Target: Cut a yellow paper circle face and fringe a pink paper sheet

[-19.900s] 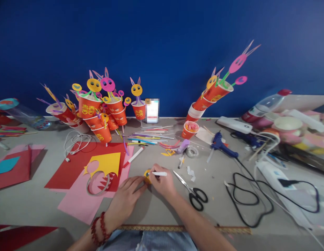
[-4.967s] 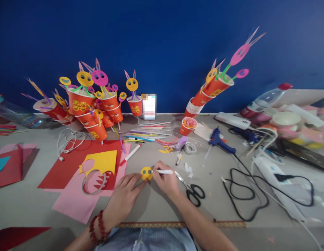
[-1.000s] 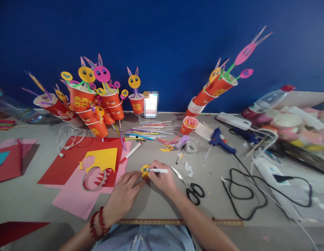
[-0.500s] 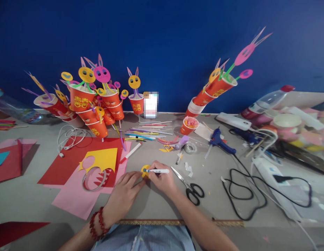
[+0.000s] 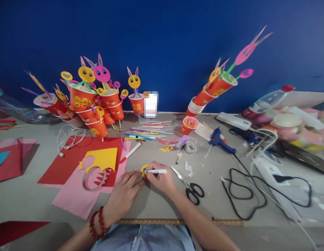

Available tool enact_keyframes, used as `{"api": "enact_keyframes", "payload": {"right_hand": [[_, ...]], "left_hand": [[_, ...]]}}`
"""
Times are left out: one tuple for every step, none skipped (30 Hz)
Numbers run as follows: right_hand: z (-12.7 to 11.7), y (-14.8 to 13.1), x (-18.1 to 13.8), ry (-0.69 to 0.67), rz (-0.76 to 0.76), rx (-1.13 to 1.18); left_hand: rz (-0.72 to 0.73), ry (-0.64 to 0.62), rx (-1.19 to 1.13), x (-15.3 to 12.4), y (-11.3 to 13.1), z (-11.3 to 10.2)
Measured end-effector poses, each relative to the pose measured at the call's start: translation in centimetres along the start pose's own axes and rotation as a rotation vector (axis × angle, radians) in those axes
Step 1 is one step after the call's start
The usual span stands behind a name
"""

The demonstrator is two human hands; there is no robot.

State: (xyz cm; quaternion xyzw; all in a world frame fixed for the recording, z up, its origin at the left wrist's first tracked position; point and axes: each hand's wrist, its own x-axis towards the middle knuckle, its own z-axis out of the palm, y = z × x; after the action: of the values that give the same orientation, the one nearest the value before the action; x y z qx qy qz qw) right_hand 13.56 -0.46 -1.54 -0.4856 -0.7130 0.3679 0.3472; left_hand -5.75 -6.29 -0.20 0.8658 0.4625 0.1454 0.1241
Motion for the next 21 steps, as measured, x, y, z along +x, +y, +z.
{"api": "enact_keyframes", "payload": {"right_hand": [[0.01,0.02,0.02,0.001,-0.001,-0.002],[0.01,0.02,0.03,0.001,-0.002,-0.003],[0.00,0.01,0.04,0.000,-0.002,-0.005],[-0.01,-0.01,0.04,-0.001,-0.004,-0.006],[-0.03,-0.04,0.03,-0.004,-0.005,-0.007],[-0.04,-0.07,0.02,-0.006,-0.006,-0.007],[-0.06,-0.10,0.00,-0.008,-0.006,-0.006],[-0.08,-0.13,-0.02,-0.008,-0.006,-0.004],[-0.09,-0.16,-0.03,-0.006,-0.005,-0.002],[-0.10,-0.19,-0.05,-0.005,-0.004,0.001],[-0.11,-0.21,-0.06,-0.002,-0.002,0.005],[-0.11,-0.22,-0.06,0.002,0.000,0.008],[-0.11,-0.21,-0.06,0.006,0.002,0.011],[-0.11,-0.19,-0.06,0.013,0.004,0.014],[-0.11,-0.16,-0.05,0.021,0.006,0.017],[-0.10,-0.11,-0.05,0.031,0.008,0.019],[-0.10,-0.06,-0.06,0.040,0.010,0.021],[-0.09,0.00,-0.07,0.047,0.012,0.023],[-0.08,0.05,-0.08,0.052,0.013,0.024],[-0.07,0.09,-0.10,0.055,0.014,0.025],[-0.06,0.11,-0.12,0.053,0.013,0.024]], "left_hand": [[0.000,0.001,0.000,0.00,-0.01,0.01],[0.001,0.004,0.001,0.00,-0.02,0.02],[0.001,0.008,0.003,0.00,-0.03,0.03],[0.003,0.011,0.004,-0.01,-0.04,0.04],[0.005,0.014,0.006,-0.02,-0.05,0.05],[0.007,0.016,0.007,-0.03,-0.06,0.05],[0.009,0.017,0.008,-0.03,-0.06,0.04],[0.011,0.019,0.011,-0.03,-0.06,0.03],[0.011,0.020,0.014,-0.03,-0.06,0.01],[0.011,0.020,0.018,-0.02,-0.06,0.00],[0.011,0.020,0.021,-0.01,-0.06,-0.02],[0.012,0.018,0.023,0.00,-0.06,-0.03],[0.012,0.014,0.022,0.00,-0.07,-0.03],[0.011,0.011,0.020,0.00,-0.07,-0.02],[0.009,0.008,0.015,-0.01,-0.09,-0.01],[0.005,0.004,0.009,-0.03,-0.10,0.01],[0.000,-0.002,0.004,-0.06,-0.11,0.03],[-0.004,-0.009,0.001,-0.08,-0.13,0.06],[-0.007,-0.015,0.000,-0.11,-0.14,0.09],[-0.009,-0.019,0.000,-0.12,-0.15,0.12],[-0.009,-0.020,0.000,-0.14,-0.15,0.16]]}}
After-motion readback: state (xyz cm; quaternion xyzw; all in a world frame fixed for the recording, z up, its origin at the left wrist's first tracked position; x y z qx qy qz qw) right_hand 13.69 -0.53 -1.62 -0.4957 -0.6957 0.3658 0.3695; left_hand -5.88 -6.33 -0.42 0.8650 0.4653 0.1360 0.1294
